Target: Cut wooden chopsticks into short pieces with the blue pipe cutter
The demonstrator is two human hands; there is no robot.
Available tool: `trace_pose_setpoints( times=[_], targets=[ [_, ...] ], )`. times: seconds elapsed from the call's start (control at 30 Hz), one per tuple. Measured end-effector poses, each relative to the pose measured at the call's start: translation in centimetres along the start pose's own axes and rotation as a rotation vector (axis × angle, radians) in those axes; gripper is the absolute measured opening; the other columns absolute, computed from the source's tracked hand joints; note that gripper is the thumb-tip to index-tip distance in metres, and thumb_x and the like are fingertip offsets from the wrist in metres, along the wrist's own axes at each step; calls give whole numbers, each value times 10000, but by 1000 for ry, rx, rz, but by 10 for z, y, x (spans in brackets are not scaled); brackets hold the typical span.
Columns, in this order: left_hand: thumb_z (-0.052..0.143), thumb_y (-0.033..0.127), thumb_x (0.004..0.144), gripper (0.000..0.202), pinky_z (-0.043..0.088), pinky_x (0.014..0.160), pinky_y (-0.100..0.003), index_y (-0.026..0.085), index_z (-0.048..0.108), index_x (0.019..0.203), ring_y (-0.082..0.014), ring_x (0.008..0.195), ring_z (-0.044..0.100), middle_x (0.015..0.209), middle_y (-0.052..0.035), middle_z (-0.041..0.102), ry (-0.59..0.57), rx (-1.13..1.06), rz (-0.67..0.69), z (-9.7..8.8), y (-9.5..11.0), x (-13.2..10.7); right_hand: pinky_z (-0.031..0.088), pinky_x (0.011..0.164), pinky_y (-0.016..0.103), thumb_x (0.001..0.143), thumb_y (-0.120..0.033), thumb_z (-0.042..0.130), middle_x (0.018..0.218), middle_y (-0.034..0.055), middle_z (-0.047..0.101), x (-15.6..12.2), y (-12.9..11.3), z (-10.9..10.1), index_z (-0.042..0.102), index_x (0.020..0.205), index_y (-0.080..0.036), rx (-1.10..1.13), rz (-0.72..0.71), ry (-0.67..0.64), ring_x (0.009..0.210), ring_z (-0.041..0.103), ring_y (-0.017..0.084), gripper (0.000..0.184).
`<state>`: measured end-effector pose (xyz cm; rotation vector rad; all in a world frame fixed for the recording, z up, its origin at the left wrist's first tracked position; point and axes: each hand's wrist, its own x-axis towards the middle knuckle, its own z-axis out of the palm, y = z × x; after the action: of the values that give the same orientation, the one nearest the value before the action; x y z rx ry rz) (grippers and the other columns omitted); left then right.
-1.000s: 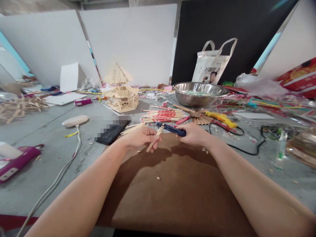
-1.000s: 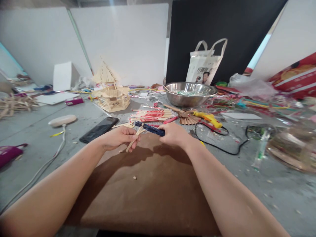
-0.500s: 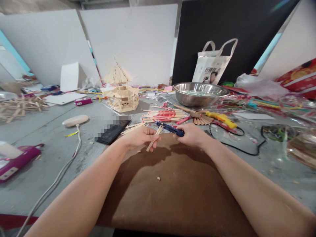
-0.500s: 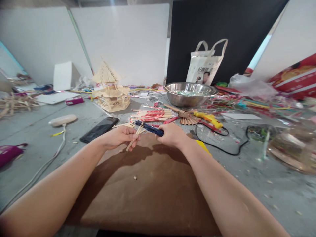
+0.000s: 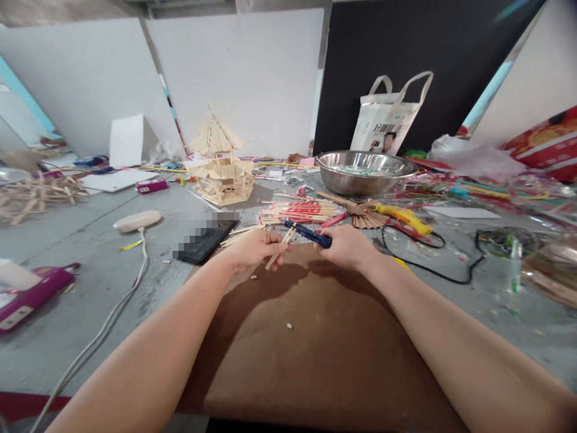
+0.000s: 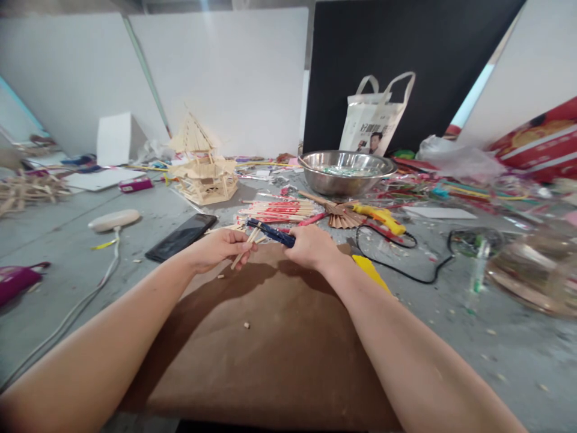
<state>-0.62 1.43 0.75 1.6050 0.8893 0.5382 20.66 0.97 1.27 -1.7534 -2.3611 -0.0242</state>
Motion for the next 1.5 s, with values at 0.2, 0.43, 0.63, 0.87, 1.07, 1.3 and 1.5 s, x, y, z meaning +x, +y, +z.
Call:
trace_pose_setpoints(
  times=[0.2, 0.43, 0.63, 0.87, 1.07, 1.3, 1.5],
  targets=[
    [509, 373, 687, 288, 358, 448, -189, 101, 538, 778, -64, 455, 488, 586, -4, 538, 23, 40, -3, 0, -2, 2, 319, 512, 241, 655, -384, 450, 703, 41, 617, 2, 1, 4, 604, 746, -226, -32, -14, 11, 634, 544, 172, 239],
    [470, 385, 708, 285, 337, 442, -183, 112, 540, 749, -62, 453, 488, 606, -7, 552, 76, 160, 14, 1, -3, 3, 317, 494, 252, 654, -410, 438, 690, 40, 618, 2, 1, 7, 614, 743, -247, -26, 11, 30, 630, 548, 186, 256],
    [451, 406, 711, 302, 327, 438, -172, 119, 538, 743, -55, 451, 479, 595, 6, 538, 126, 226, 26, 4, -2, 4, 353, 524, 258, 652, -426, 441, 724, 42, 629, 1, -1, 6, 623, 805, -256, -27, 50, 24, 663, 557, 197, 292],
    [439, 427, 704, 318, 335, 431, -170, 127, 536, 747, -57, 446, 476, 606, 6, 551, 167, 243, 1, 5, -4, 6, 379, 595, 260, 655, -432, 426, 804, 52, 633, 2, -2, 8, 614, 879, -243, -31, 109, -5, 736, 563, 200, 347],
    [454, 425, 686, 306, 343, 434, -173, 128, 527, 703, -55, 432, 469, 593, 6, 545, 206, 232, -24, 4, -3, 6, 390, 624, 296, 660, -479, 419, 821, 83, 625, 4, 3, 7, 591, 925, -228, -64, 259, 8, 774, 565, 233, 403],
    [414, 437, 695, 330, 332, 460, -192, 139, 554, 714, -77, 445, 469, 562, 4, 551, 431, 435, -52, 2, -6, 9, 388, 669, 356, 675, -569, 375, 949, 96, 582, 6, 21, 14, 447, 1104, -228, -107, 331, 121, 850, 535, 266, 553],
    [359, 385, 745, 329, 342, 568, -227, 175, 600, 667, -151, 670, 535, 715, -36, 606, 538, 1114, -66, 2, -8, 9, 364, 710, 349, 667, -627, 352, 952, 111, 566, 7, 28, 23, 424, 1105, -194, -153, 277, 136, 887, 508, 263, 620]
  ],
)
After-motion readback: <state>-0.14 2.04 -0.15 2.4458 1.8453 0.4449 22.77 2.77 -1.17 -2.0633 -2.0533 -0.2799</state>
